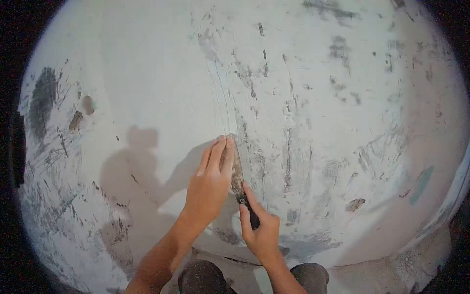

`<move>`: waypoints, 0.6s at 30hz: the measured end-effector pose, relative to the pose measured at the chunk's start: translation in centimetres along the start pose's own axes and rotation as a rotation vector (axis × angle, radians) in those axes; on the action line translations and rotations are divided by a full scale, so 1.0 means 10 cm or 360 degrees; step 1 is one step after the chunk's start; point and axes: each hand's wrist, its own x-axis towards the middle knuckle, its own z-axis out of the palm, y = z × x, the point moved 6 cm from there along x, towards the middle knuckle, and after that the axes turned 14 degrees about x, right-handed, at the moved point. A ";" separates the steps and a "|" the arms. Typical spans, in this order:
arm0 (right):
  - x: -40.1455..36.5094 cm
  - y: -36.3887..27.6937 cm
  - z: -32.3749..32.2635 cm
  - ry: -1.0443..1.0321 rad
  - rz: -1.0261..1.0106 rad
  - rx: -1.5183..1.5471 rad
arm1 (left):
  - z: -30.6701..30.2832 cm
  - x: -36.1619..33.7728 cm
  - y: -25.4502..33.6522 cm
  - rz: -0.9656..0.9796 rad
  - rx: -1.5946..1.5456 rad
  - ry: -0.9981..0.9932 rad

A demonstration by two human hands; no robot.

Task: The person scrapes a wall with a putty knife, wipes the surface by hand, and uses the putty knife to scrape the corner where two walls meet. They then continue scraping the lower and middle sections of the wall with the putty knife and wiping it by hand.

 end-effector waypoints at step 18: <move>-0.07 0.06 -0.13 0.0002 0.0168 -0.0058 | 0.02 -0.05 0.05 -0.0102 -0.0038 0.0170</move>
